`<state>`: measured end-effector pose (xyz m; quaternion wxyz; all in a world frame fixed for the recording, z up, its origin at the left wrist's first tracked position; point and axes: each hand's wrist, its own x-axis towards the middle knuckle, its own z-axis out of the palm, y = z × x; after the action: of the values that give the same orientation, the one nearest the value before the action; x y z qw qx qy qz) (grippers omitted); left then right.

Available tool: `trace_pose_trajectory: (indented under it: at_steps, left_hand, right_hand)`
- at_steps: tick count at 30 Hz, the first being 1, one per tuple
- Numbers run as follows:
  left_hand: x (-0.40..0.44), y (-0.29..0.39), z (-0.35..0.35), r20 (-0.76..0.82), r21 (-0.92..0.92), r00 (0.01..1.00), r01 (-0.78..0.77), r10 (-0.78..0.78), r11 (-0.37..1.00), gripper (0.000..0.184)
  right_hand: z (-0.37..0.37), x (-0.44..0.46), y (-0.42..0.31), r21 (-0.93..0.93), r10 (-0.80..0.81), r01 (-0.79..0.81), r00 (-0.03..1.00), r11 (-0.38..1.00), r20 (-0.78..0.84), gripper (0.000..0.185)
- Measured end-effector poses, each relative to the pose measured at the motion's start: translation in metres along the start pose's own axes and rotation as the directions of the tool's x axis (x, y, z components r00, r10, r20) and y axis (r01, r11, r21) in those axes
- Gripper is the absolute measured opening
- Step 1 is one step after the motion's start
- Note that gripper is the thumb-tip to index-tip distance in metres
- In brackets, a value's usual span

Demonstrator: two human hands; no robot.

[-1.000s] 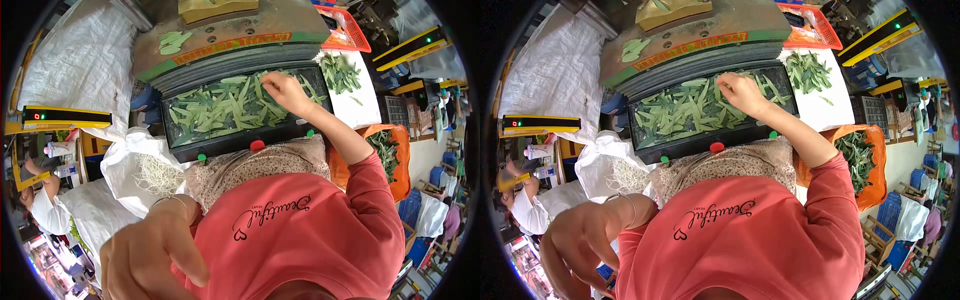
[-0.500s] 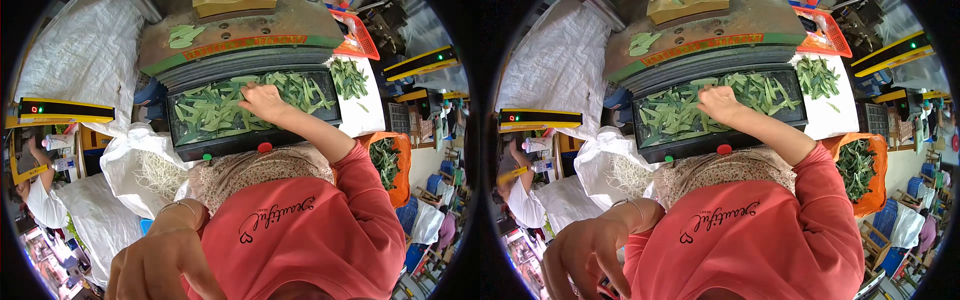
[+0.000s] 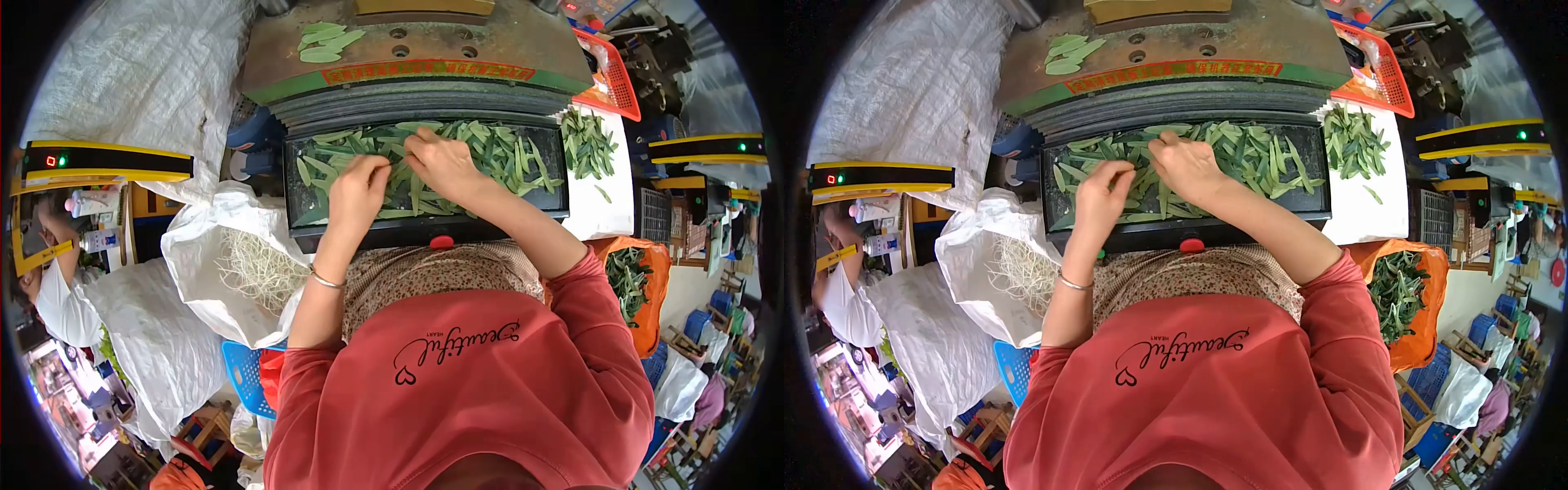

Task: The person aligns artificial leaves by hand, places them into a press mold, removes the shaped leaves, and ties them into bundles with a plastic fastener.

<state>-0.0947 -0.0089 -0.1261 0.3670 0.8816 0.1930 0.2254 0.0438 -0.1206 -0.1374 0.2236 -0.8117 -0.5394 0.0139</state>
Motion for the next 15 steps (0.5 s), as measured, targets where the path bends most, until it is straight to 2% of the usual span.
trace_pose_trajectory:
  at_steps: [2, 6, 12, 15]
  left_hand:
    - [-0.007, -0.001, 0.009, 0.023, 0.059, 1.000, 0.005, -0.006, 0.998, 0.008]
    - [-0.017, 0.012, 0.026, 0.150, 0.320, 0.988, -0.023, -0.027, 0.947, 0.009]
    - [-0.013, 0.017, 0.038, 0.177, 0.346, 0.982, -0.001, -0.064, 0.938, 0.011]
    - [-0.008, 0.023, 0.025, 0.171, 0.160, 0.984, 0.022, -0.049, 0.987, 0.011]
  right_hand:
    - [0.003, 0.000, 0.000, -0.003, -0.015, 0.015, 1.000, 1.000, 0.006, 0.009]
    - [0.006, -0.001, 0.006, -0.056, 0.028, -0.026, 0.999, 0.998, 0.033, 0.005]
    - [-0.014, -0.014, 0.009, 0.065, 0.067, -0.063, 0.997, 0.996, -0.047, 0.006]
    - [-0.020, -0.023, 0.010, 0.412, -0.019, 0.001, 0.999, 0.911, 0.038, 0.008]
